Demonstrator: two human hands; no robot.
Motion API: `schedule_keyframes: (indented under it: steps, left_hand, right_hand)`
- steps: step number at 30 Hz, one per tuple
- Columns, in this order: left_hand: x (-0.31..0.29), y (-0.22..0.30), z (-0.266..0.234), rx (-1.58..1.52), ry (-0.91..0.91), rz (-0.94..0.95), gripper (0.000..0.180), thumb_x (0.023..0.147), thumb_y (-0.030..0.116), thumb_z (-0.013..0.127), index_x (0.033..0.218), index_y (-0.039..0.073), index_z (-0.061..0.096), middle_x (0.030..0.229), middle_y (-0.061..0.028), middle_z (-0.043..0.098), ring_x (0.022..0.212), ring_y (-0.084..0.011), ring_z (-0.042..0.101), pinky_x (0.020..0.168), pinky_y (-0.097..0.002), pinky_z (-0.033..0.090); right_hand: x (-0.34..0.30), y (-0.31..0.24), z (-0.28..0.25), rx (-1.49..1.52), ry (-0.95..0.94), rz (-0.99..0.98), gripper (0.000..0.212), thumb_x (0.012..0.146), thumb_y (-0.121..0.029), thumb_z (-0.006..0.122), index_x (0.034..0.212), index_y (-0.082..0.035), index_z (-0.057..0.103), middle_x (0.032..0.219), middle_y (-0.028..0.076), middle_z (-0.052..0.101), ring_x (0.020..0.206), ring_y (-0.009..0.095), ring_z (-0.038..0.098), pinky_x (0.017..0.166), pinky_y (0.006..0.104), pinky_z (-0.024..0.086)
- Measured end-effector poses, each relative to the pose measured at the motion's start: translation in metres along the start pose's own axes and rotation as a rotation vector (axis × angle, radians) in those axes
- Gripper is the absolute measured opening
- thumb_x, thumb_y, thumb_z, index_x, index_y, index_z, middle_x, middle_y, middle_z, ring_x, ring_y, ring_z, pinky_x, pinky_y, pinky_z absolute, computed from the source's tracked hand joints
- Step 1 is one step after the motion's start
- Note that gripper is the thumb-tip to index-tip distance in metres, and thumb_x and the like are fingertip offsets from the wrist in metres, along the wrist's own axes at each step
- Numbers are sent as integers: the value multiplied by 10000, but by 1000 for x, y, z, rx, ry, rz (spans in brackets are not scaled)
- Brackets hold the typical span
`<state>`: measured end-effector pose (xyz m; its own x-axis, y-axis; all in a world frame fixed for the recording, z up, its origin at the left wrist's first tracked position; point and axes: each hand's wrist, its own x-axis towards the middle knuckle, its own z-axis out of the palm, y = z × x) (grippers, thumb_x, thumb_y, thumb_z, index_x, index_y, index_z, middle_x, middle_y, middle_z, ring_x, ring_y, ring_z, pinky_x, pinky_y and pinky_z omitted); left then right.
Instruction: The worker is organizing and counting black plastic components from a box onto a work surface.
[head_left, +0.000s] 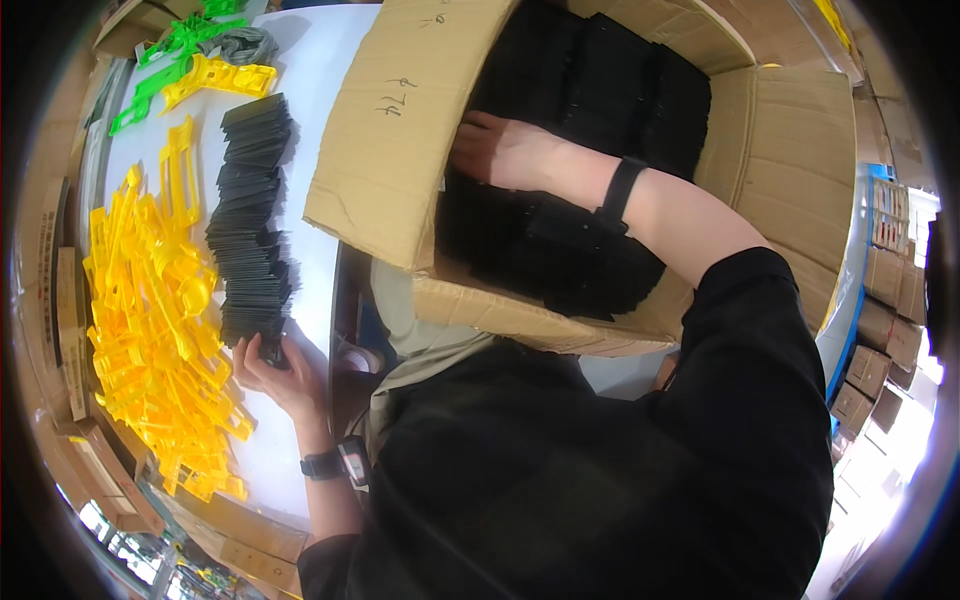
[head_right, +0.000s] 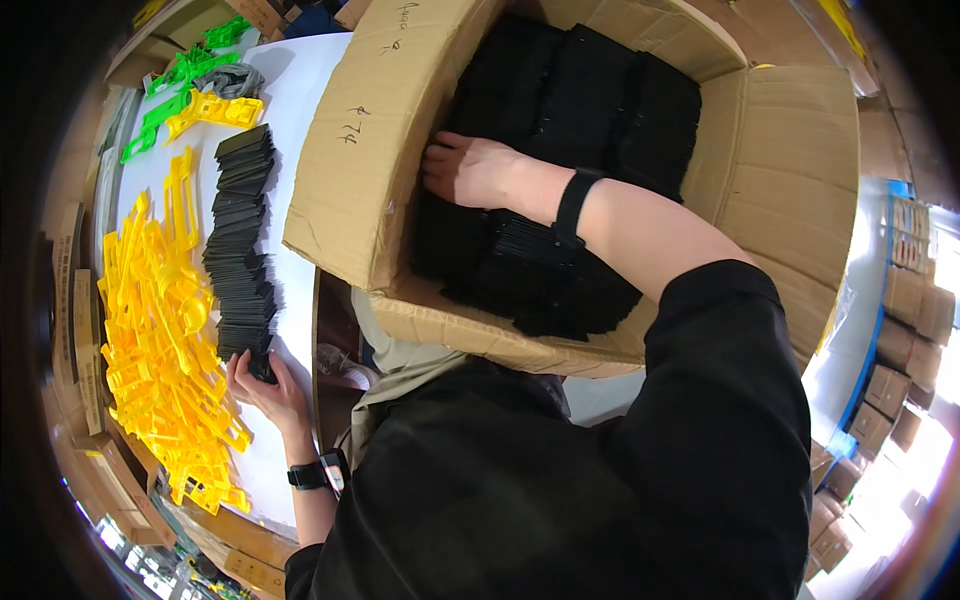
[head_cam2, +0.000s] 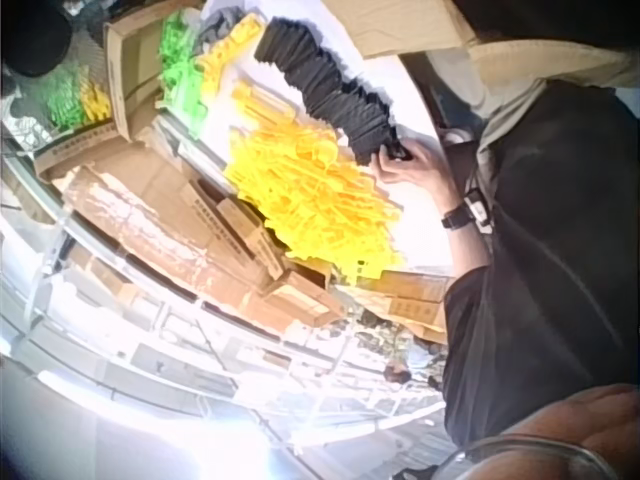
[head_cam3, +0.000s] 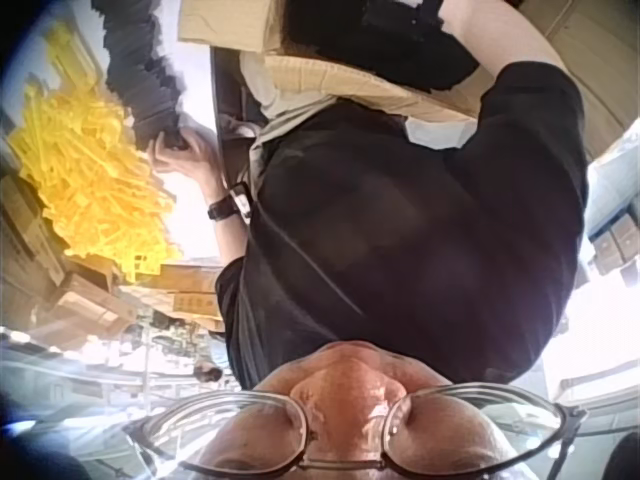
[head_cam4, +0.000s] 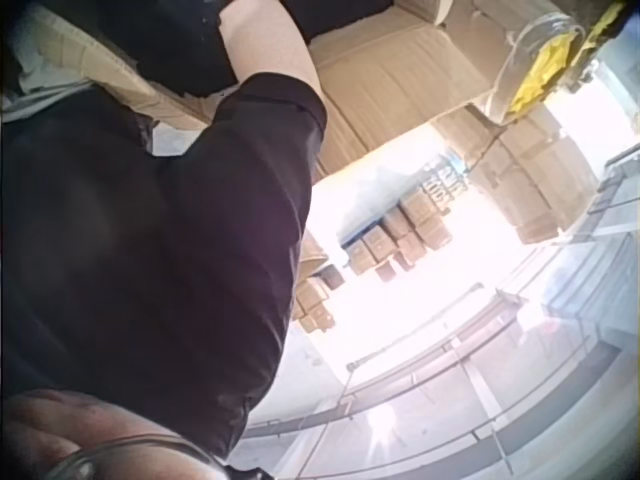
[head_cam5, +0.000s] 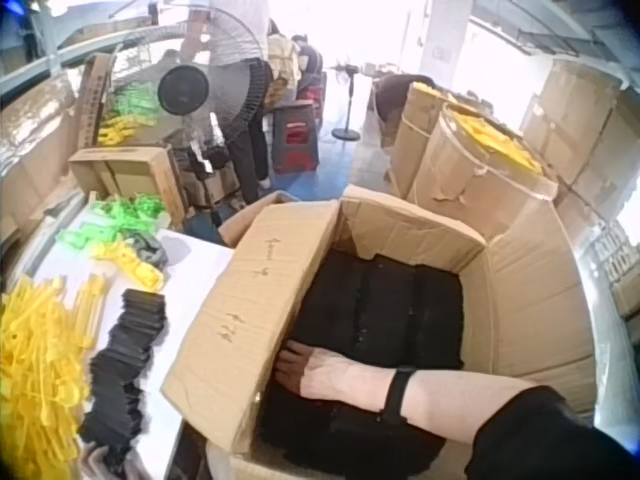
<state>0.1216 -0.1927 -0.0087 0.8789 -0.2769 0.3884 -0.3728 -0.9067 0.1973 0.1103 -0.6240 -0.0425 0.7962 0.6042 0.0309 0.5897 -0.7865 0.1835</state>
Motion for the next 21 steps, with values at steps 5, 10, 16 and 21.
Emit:
schedule_keyframes:
  steps: [5, 10, 16, 21]
  left_hand:
    - [-1, 1, 0, 13, 8, -6, 371, 849, 143, 668, 1152, 6, 503, 1262, -208, 428, 1160, -364, 386, 1003, -491, 344]
    - [-3, -2, 2, -10, -7, -28, 379, 863, 157, 659, 1171, 6, 497, 1271, -204, 422, 1174, -361, 383, 1016, -485, 325]
    - [1, -1, 1, 0, -9, -5, 386, 867, 170, 660, 1175, 7, 494, 1275, -203, 420, 1173, -362, 384, 1018, -484, 328]
    - [1, 2, 1, -4, -2, -7, 388, 868, 192, 665, 1164, 7, 494, 1277, -210, 420, 1155, -367, 391, 1008, -487, 353]
  right_hand:
    - [-14, 14, -37, 382, -58, 70, 342, 685, -173, 747, 994, -102, 617, 1019, 57, 639, 1153, 268, 512, 1075, 422, 322]
    - [-32, 43, -58, 808, 89, 576, 229, 775, -136, 721, 947, -50, 596, 954, 84, 634, 974, 252, 607, 884, 359, 460]
    - [-62, 86, -52, 820, 262, 978, 334, 809, -180, 744, 1063, -24, 593, 910, 48, 627, 801, 94, 605, 714, 250, 493]
    - [-64, 94, -25, 310, 389, 992, 542, 764, -234, 745, 1230, -69, 524, 1075, 174, 620, 987, 314, 612, 884, 389, 488]
